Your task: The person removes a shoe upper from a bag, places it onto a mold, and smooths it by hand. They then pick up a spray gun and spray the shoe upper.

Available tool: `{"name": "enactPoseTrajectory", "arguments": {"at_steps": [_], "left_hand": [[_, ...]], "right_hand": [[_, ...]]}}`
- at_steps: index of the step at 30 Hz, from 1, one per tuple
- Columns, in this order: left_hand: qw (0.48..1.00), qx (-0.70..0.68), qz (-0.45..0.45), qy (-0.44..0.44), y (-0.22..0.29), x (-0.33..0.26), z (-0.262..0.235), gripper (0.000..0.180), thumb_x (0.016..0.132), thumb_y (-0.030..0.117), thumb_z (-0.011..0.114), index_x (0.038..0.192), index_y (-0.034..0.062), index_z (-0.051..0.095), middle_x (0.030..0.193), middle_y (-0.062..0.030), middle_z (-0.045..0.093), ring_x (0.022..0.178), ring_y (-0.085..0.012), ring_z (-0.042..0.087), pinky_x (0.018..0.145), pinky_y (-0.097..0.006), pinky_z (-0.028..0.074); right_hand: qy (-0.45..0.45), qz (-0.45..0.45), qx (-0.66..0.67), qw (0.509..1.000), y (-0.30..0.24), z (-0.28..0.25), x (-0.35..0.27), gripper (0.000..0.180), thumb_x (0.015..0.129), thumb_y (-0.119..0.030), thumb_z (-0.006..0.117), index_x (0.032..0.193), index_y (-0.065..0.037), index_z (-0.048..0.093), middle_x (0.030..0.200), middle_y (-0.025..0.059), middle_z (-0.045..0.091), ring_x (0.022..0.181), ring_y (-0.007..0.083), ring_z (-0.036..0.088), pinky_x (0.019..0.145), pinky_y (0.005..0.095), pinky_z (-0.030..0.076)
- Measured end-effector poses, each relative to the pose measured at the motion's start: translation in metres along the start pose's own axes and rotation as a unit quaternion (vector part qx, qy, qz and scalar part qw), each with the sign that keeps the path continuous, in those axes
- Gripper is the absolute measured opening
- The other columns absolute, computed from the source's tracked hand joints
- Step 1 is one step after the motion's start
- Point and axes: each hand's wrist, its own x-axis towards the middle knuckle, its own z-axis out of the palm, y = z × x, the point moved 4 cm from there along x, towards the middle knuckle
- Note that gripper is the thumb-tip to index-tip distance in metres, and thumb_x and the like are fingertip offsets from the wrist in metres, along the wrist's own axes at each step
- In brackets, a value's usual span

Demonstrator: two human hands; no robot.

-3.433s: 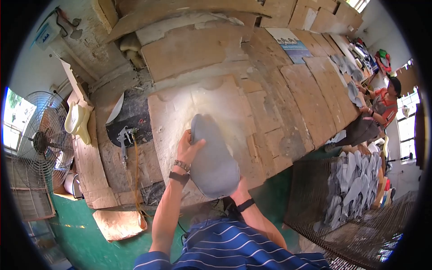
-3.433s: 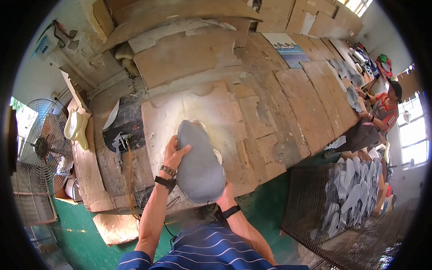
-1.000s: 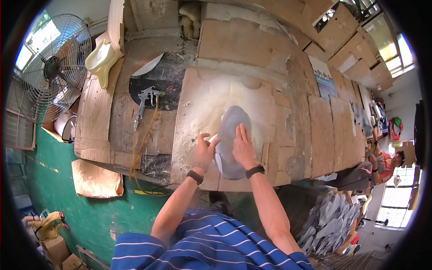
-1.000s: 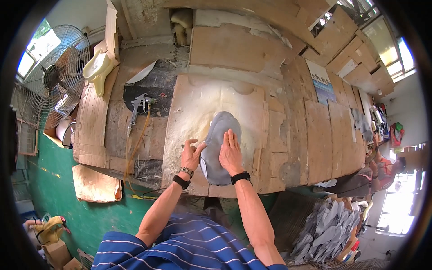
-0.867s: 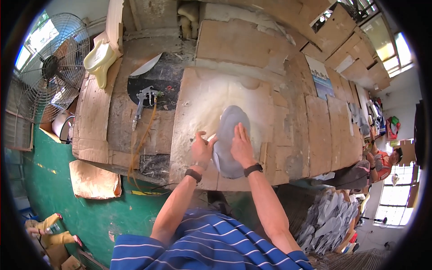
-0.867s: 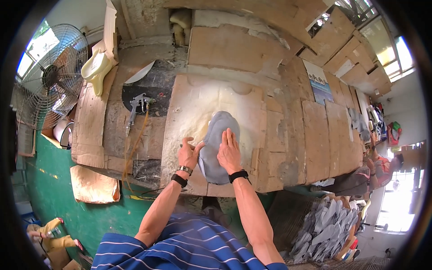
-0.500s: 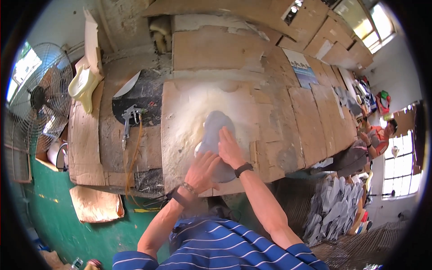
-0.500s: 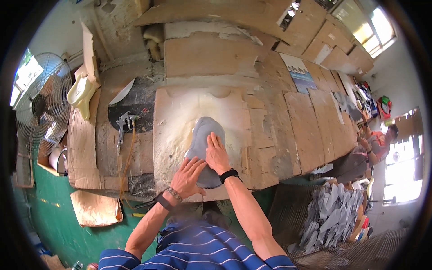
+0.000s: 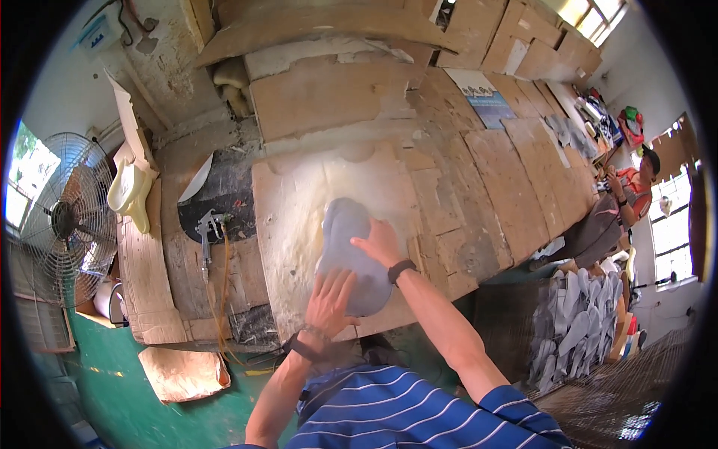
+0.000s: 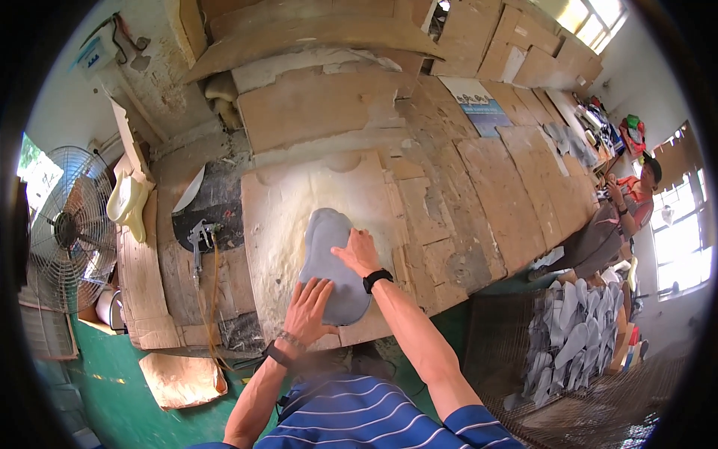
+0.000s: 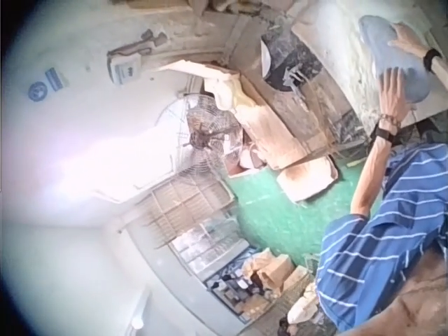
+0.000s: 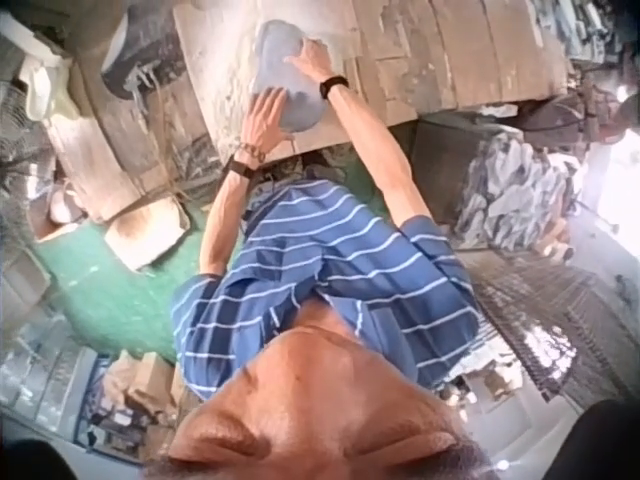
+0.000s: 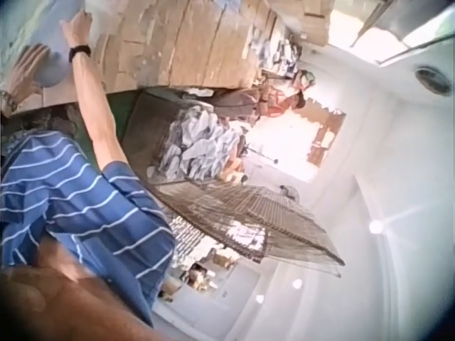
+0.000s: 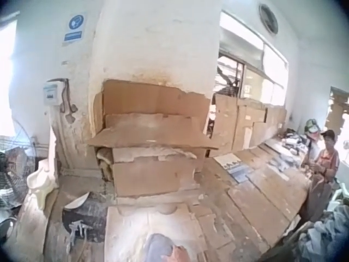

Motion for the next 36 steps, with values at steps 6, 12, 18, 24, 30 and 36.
{"name": "enactPoseTrajectory", "arguments": {"at_steps": [6,12,18,24,30,36], "left_hand": [[1.000,-0.012,-0.010,0.007,0.003,0.006,0.000,0.110,0.048,0.034,0.091,0.143,0.0048,0.043,0.143,-0.0119,0.049,0.138,-0.0329,0.040,0.117,-0.053,0.026],[1.000,-0.020,-0.019,0.011,0.002,0.009,0.003,0.108,0.048,0.031,0.092,0.142,0.0055,0.044,0.140,-0.0113,0.050,0.135,-0.0320,0.042,0.116,-0.054,0.028],[0.999,-0.028,-0.024,0.007,0.003,0.013,0.001,0.108,0.048,0.032,0.092,0.141,0.0057,0.044,0.139,-0.0115,0.051,0.134,-0.0321,0.043,0.115,-0.054,0.029],[0.994,-0.094,-0.059,-0.009,-0.007,0.020,-0.007,0.102,0.058,0.031,0.090,0.144,0.0058,0.042,0.137,-0.0127,0.056,0.132,-0.0315,0.048,0.114,-0.050,0.031],[0.936,-0.253,-0.246,0.016,-0.046,0.046,0.004,0.085,0.076,0.024,0.083,0.145,0.0033,0.039,0.134,-0.0173,0.058,0.119,-0.0300,0.059,0.092,-0.042,0.051],[0.963,-0.091,-0.247,0.056,-0.042,0.077,0.024,0.078,0.078,0.017,0.077,0.144,0.0005,0.038,0.129,-0.0232,0.056,0.118,-0.0396,0.054,0.100,-0.046,0.044]], "right_hand": [[-0.005,0.027,0.016,1.000,0.002,-0.001,0.009,0.073,0.070,-0.036,0.084,0.123,0.005,0.055,0.121,0.0267,0.059,0.113,0.0419,0.057,0.095,0.0464,0.050],[0.093,0.017,0.125,0.988,0.001,-0.006,0.005,0.069,0.070,-0.033,0.084,0.121,0.005,0.054,0.111,0.0271,0.065,0.104,0.0410,0.064,0.089,0.0458,0.052],[0.039,-0.017,0.130,0.991,0.011,-0.003,-0.010,0.041,0.077,-0.023,0.078,0.103,0.003,0.060,0.100,0.0271,0.066,0.092,0.0425,0.066,0.078,0.0464,0.053],[0.066,-0.216,0.118,0.967,-0.021,-0.028,-0.052,0.014,0.085,-0.010,0.065,0.095,0.000,0.061,0.091,0.0183,0.063,0.089,0.0385,0.061,0.079,0.0447,0.051],[0.095,-0.157,0.144,0.972,-0.004,-0.010,-0.044,0.008,0.084,-0.001,0.057,0.091,0.001,0.060,0.091,0.0194,0.061,0.092,0.0396,0.059,0.080,0.0461,0.049],[0.160,-0.141,0.118,0.970,0.000,0.002,-0.034,0.018,0.080,-0.001,0.059,0.096,0.006,0.063,0.102,0.0213,0.064,0.102,0.0402,0.058,0.090,0.0438,0.047]]}}
